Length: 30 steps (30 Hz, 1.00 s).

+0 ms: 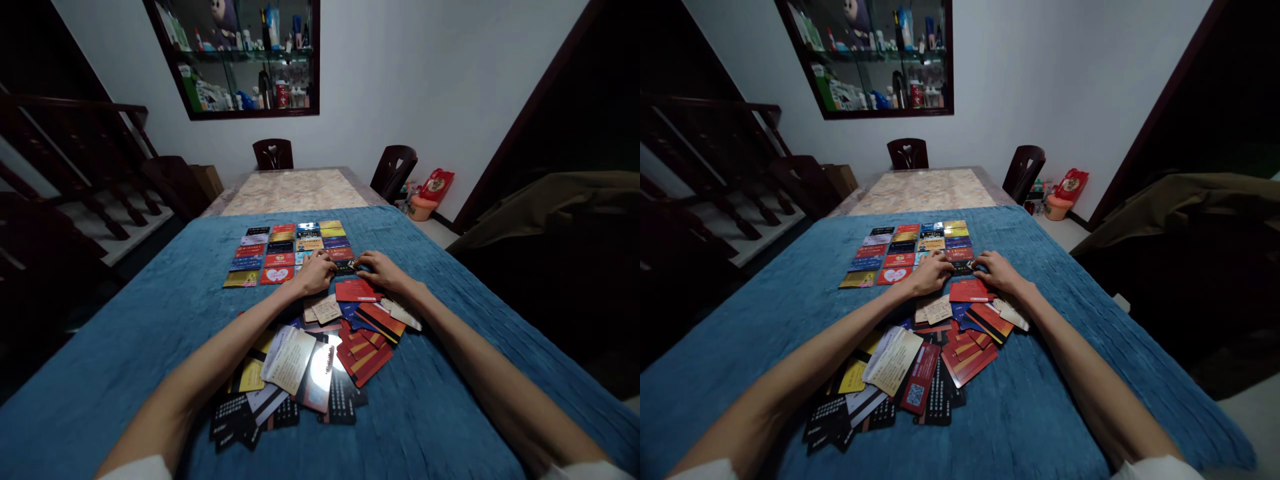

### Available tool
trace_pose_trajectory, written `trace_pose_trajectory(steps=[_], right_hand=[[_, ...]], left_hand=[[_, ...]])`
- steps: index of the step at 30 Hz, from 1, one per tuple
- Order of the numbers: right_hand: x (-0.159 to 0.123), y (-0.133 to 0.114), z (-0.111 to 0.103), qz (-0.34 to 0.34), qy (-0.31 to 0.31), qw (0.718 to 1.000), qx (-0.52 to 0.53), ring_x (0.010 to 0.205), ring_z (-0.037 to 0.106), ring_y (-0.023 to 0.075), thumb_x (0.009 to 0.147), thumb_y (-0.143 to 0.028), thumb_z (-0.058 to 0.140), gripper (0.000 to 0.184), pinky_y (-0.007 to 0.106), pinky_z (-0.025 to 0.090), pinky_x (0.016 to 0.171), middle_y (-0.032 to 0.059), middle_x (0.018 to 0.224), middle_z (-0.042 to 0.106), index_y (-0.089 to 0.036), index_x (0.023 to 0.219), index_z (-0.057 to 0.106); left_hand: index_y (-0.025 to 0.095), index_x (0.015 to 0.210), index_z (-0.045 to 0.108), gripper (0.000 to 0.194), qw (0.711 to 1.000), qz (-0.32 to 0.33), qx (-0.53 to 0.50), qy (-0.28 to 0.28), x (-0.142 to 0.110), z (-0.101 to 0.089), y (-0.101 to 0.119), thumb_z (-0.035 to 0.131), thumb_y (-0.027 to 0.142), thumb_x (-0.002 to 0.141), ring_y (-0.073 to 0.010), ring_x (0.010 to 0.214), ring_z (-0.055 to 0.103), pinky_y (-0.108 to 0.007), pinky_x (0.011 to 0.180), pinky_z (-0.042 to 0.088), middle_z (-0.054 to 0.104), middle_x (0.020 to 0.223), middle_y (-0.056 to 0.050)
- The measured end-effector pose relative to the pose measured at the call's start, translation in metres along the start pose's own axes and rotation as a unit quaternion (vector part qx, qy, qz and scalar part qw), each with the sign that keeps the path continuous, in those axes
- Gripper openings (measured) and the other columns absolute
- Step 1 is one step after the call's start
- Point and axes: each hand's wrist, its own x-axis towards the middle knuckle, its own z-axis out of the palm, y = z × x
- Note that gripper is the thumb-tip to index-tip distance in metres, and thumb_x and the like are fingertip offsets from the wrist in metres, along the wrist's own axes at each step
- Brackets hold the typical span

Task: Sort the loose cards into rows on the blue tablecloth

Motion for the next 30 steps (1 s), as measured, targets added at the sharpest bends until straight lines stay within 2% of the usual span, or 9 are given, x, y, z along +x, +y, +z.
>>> trace_pose_trajectory(steps=[7,11,15,20,27,30], right_hand=[[-0.003,-0.005,-0.002,-0.004,0.011,1.0,-0.016,0.098,0.062,0.0254,0.087,-0.025,0.06,0.024,0.039,0.048,0.088,0.0121,0.107,0.067,-0.019,0.108,0.07],[-0.008,-0.018,-0.01,-0.005,0.033,0.998,-0.05,0.098,0.06,0.0252,0.09,-0.031,0.057,0.024,0.038,0.048,0.085,0.0102,0.107,0.067,-0.022,0.109,0.069],[-0.015,-0.038,-0.016,-0.012,-0.012,0.996,-0.085,0.095,0.06,0.0251,0.093,-0.035,0.053,0.024,0.037,0.048,0.08,0.0093,0.105,0.069,-0.023,0.106,0.07],[-0.023,-0.057,-0.015,-0.008,-0.08,0.991,-0.107,0.097,0.06,0.0263,0.095,-0.036,0.05,0.027,0.038,0.048,0.078,0.0105,0.108,0.068,-0.024,0.11,0.07],[-0.035,-0.071,-0.018,-0.01,-0.068,0.994,-0.084,0.092,0.059,0.0237,0.095,-0.033,0.051,0.025,0.036,0.048,0.078,0.0098,0.104,0.067,-0.023,0.108,0.07],[-0.037,-0.075,-0.018,-0.009,-0.081,0.993,-0.086,0.091,0.058,0.0238,0.095,-0.034,0.051,0.025,0.036,0.047,0.079,0.0099,0.103,0.067,-0.022,0.106,0.07]], left_hand=[[0.021,0.108,0.068,0.023,0.999,0.027,0.003,0.024,-0.024,-0.009,0.021,0.053,0.021,0.09,-0.0305,0.122,0.044,-0.053,0.1,0.038,0.064,0.114,-0.011],[0.019,0.112,0.064,0.024,0.999,0.035,0.009,0.0,-0.035,-0.013,0.038,0.052,0.027,0.092,-0.032,0.125,0.042,-0.056,0.1,0.036,0.064,0.118,-0.012],[0.017,0.111,0.061,0.025,0.998,0.045,0.016,-0.038,-0.039,-0.012,0.049,0.055,0.032,0.092,-0.0341,0.128,0.039,-0.057,0.1,0.036,0.062,0.122,-0.014],[0.017,0.104,0.062,0.022,0.997,0.039,0.026,-0.063,-0.041,-0.011,0.05,0.051,0.033,0.094,-0.0337,0.126,0.042,-0.057,0.099,0.037,0.063,0.118,-0.014],[0.015,0.1,0.064,0.021,0.994,0.051,0.035,-0.091,-0.047,-0.018,0.053,0.052,0.031,0.094,-0.0334,0.121,0.047,-0.053,0.095,0.038,0.066,0.113,-0.014],[0.014,0.098,0.064,0.021,0.992,0.057,0.05,-0.099,-0.055,-0.022,0.058,0.052,0.032,0.094,-0.032,0.119,0.049,-0.05,0.094,0.039,0.067,0.109,-0.014]])
